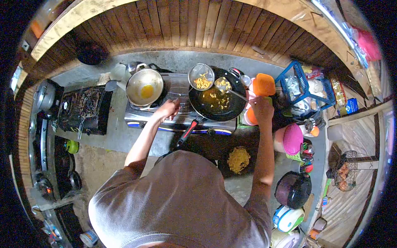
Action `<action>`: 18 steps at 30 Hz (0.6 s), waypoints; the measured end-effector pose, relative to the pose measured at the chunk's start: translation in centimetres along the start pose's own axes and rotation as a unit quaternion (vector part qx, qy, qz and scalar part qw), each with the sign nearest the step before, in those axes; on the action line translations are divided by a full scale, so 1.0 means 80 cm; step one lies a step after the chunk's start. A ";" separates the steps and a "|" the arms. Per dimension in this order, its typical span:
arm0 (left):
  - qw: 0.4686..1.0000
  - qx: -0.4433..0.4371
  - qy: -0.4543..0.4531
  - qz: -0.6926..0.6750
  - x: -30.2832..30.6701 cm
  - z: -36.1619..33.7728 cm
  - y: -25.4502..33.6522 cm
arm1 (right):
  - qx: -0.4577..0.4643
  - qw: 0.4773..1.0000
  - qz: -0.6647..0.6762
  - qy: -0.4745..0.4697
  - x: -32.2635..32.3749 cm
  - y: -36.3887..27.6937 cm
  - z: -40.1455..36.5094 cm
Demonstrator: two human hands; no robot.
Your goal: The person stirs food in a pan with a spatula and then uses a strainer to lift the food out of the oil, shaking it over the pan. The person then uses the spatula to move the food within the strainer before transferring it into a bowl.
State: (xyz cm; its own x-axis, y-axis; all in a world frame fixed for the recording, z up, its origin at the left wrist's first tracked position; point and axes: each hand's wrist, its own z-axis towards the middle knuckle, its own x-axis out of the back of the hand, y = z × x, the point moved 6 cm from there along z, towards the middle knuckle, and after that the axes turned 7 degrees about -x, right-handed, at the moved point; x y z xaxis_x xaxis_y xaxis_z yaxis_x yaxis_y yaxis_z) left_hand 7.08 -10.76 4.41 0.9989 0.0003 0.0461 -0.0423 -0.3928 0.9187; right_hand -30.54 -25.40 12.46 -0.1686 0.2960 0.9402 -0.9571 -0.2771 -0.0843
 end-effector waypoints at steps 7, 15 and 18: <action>0.977 0.069 -0.110 -0.167 -0.060 0.008 -0.035 | 0.005 0.984 -0.174 0.041 0.074 -0.071 -0.022; 0.969 0.096 -0.138 -0.183 -0.078 0.008 -0.046 | 0.060 0.970 -0.149 0.183 0.099 -0.094 -0.059; 0.971 0.085 -0.147 -0.167 -0.082 0.005 -0.043 | 0.032 0.971 -0.172 0.160 0.087 -0.098 -0.065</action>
State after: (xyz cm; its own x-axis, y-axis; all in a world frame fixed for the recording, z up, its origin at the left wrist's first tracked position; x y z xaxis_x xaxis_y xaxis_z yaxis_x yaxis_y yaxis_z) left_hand 0.66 -9.77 0.80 0.9200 -0.0985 -0.3795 0.2632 -0.5622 0.7840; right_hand -25.42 -16.40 17.98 0.0835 0.6478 0.7573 -0.9548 -0.1654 0.2468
